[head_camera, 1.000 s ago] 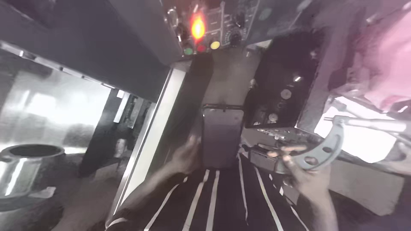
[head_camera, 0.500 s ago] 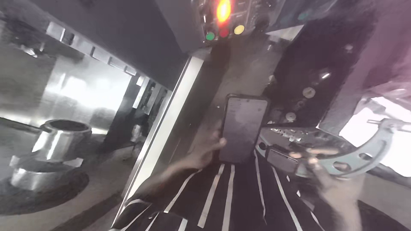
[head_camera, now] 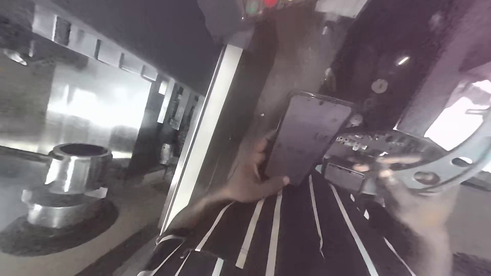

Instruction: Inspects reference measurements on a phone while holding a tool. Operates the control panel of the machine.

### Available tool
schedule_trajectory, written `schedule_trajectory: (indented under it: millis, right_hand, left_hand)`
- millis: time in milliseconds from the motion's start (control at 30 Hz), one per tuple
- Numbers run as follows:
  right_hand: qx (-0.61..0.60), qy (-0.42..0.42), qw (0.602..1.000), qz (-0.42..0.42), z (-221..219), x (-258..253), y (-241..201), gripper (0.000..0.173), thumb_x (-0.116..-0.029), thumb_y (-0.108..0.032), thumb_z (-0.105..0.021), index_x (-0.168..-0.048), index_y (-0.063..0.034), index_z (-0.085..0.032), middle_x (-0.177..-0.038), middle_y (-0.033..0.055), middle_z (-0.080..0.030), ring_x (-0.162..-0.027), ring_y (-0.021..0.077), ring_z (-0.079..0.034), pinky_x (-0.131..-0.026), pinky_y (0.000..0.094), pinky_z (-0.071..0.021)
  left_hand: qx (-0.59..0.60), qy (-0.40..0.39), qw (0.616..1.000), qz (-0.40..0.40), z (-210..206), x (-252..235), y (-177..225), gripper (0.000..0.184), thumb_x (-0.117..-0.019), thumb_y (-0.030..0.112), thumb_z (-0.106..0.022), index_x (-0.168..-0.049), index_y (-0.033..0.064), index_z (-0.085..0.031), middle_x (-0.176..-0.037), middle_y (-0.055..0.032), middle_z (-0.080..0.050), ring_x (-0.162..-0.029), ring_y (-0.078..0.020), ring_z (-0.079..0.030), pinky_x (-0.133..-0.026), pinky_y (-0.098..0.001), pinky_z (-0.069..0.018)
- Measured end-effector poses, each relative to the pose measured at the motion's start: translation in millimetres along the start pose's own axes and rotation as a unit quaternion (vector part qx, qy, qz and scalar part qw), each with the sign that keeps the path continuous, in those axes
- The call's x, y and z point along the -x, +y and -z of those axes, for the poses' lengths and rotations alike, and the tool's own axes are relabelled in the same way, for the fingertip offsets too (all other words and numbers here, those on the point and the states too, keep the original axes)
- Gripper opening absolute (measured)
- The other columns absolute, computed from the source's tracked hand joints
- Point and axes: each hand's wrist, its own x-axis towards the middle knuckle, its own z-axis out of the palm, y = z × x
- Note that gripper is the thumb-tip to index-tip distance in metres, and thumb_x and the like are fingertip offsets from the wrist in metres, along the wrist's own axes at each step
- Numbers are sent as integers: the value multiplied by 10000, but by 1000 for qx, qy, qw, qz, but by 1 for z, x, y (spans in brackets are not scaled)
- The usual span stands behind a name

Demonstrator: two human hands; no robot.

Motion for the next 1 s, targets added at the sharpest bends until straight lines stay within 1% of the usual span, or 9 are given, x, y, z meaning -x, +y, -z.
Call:
schedule_trajectory:
  millis: [167, 300, 467, 533, 633, 667, 767, 900, 1000]
  right_hand:
    - [11, -5, 1000, 6, -17, -2, -8, 258, -923, -292, -746, -1159, -246, -651, -1010, -93, -758, -840, 103, -750, -730, 277, -654]
    - [20, -13, 1000, 16, -33, -3, -12, 248, -936, -294, -736, -1162, -239, -652, -1000, -86, -766, -842, 102, -753, -735, 273, -651]
    - [20, -18, 1000, 14, -50, -2, -14, 265, -926, -277, -742, -1171, -227, -653, -1014, -58, -755, -854, 149, -755, -757, 343, -664]
    - [26, -19, 999, 15, -58, -2, -16, 275, -926, -297, -740, -1180, -242, -649, -1018, -70, -756, -853, 132, -753, -751, 323, -660]
    - [41, -17, 999, 11, -69, 3, -19, 299, -920, -305, -751, -1191, -246, -638, -1045, -80, -750, -889, 119, -749, -785, 309, -655]
    - [53, -17, 998, 7, -73, 4, -21, 302, -919, -322, -752, -1190, -262, -634, -1050, -104, -746, -903, 93, -742, -795, 285, -647]
    - [44, -18, 999, 4, -87, 6, -24, 292, -919, -315, -757, -1182, -245, -649, -1033, -84, -754, -891, 109, -745, -802, 290, -646]
    - [32, -19, 999, -8, -105, 11, -26, 280, -927, -286, -744, -1184, -249, -639, -1031, -86, -757, -895, 110, -747, -798, 284, -647]
    - [15, -20, 1000, -9, -117, 15, -26, 280, -934, -253, -736, -1200, -268, -649, -1050, -77, -760, -895, 124, -752, -793, 297, -652]
  left_hand:
    - [-62, -24, 997, 25, 12, 6, 7, 1025, -790, -28, -800, -1597, 106, -181, -1375, -44, -594, -1128, -123, -675, -879, -329, -638]
    - [-83, -23, 996, 18, 25, 15, 5, 1051, -794, 4, -830, -1603, 116, -168, -1369, -40, -604, -1127, -114, -678, -886, -322, -637]
    - [-92, -6, 995, 33, 41, 25, 6, 996, -828, 23, -808, -1603, 136, -193, -1266, -40, -653, -951, -89, -707, -767, -290, -645]
    - [-62, -24, 998, 17, 51, 31, 5, 976, -839, 23, -761, -1603, 106, -160, -1300, -40, -635, -1004, -83, -694, -830, -295, -632]
    - [30, -25, 999, 17, 65, 44, 0, 881, -889, 11, -667, -1608, 218, -202, -1187, 6, -668, -755, -45, -673, -597, -233, -604]
    - [67, -25, 997, 22, 70, 47, -2, 822, -919, 34, -647, -1597, 257, -238, -1163, 16, -685, -756, -51, -676, -593, -238, -598]
    - [76, -27, 997, 8, 84, 55, -6, 741, -946, 53, -559, -1602, 218, -256, -1307, 27, -627, -1063, -67, -655, -889, -303, -590]
    - [86, -20, 996, 4, 96, 65, -14, 682, -967, 72, -549, -1587, 206, -298, -1317, 10, -627, -1083, -88, -654, -908, -327, -588]
    - [112, -27, 993, 7, 105, 72, -14, 710, -955, 178, -639, -1578, 241, -305, -1314, 86, -638, -1079, -35, -650, -912, -277, -577]
